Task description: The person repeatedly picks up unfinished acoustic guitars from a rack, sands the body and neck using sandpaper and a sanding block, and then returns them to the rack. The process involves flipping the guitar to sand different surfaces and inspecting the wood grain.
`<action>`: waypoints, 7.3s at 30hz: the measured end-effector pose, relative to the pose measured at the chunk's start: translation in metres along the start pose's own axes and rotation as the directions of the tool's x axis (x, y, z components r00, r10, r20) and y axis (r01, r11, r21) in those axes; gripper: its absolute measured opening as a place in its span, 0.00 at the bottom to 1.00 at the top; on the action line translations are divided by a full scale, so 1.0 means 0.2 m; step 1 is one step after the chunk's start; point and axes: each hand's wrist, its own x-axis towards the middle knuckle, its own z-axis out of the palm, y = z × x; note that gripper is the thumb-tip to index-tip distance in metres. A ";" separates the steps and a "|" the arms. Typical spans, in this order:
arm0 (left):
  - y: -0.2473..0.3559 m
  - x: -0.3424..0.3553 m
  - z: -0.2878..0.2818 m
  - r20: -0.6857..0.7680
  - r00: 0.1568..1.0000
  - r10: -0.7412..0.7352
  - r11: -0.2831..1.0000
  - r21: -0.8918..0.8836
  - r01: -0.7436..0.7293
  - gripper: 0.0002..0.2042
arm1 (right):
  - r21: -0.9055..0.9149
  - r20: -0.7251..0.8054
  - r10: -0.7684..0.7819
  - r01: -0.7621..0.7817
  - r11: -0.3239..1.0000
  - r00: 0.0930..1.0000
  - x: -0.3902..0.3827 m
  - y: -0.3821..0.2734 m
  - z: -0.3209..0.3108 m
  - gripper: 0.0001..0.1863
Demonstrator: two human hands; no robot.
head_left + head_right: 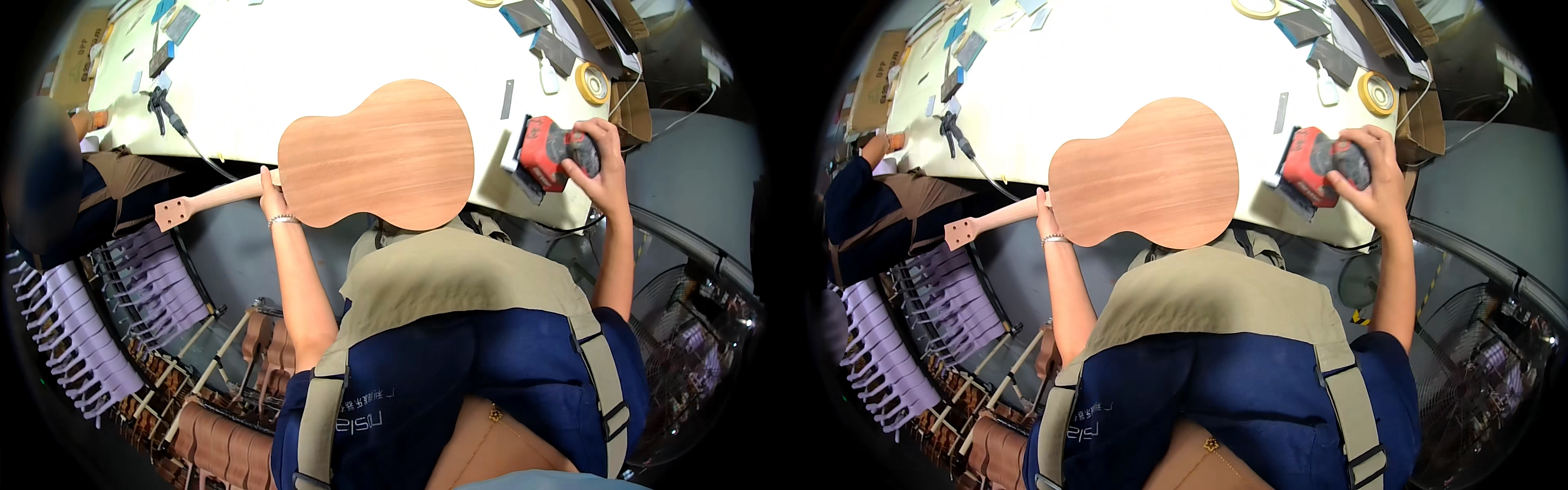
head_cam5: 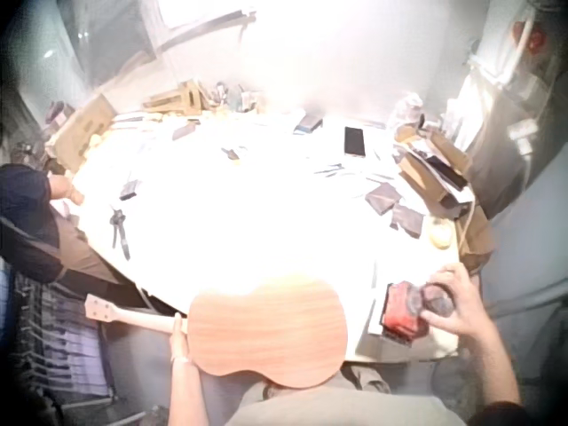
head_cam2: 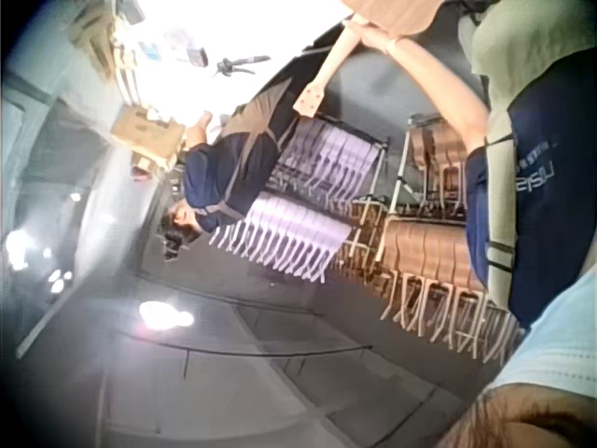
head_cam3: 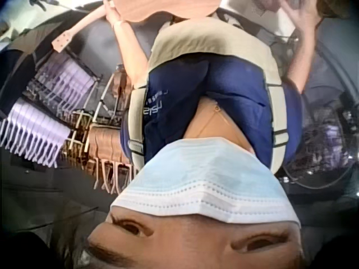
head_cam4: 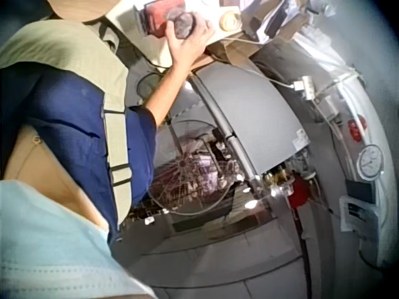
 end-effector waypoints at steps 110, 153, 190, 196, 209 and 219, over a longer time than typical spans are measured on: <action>0.38 -0.69 0.25 0.156 0.863 0.481 0.876 -0.117 -0.467 0.27 | -0.141 -0.627 0.597 -0.827 0.544 0.499 -0.19 0.76 0.24 0.14; 0.47 -1.15 0.18 0.352 0.407 0.843 0.498 -0.222 -0.838 0.29 | 0.695 0.545 -0.161 -0.551 -0.462 0.823 0.16 -0.11 1.04 0.32; 0.26 -1.40 -1.38 0.075 0.676 0.733 0.464 0.672 -0.577 0.13 | 0.830 0.433 -0.901 -0.378 0.409 -0.025 -0.33 -2.34 1.17 0.34; 0.06 -1.14 -1.87 -0.013 0.724 0.690 0.359 0.874 -0.327 0.24 | 0.847 0.514 -0.822 -0.006 0.531 -0.243 -0.71 -2.67 1.57 0.09; -0.53 -1.09 -2.62 -0.661 0.737 0.140 0.988 0.144 -0.059 0.31 | 0.870 0.481 -0.859 -0.026 0.493 -0.176 -1.38 -3.41 2.83 0.06; -0.51 -0.92 -2.77 -0.779 0.560 -0.282 0.945 -0.328 0.019 0.27 | 0.945 0.311 -0.873 0.027 0.325 -0.375 -1.89 -3.85 3.56 0.17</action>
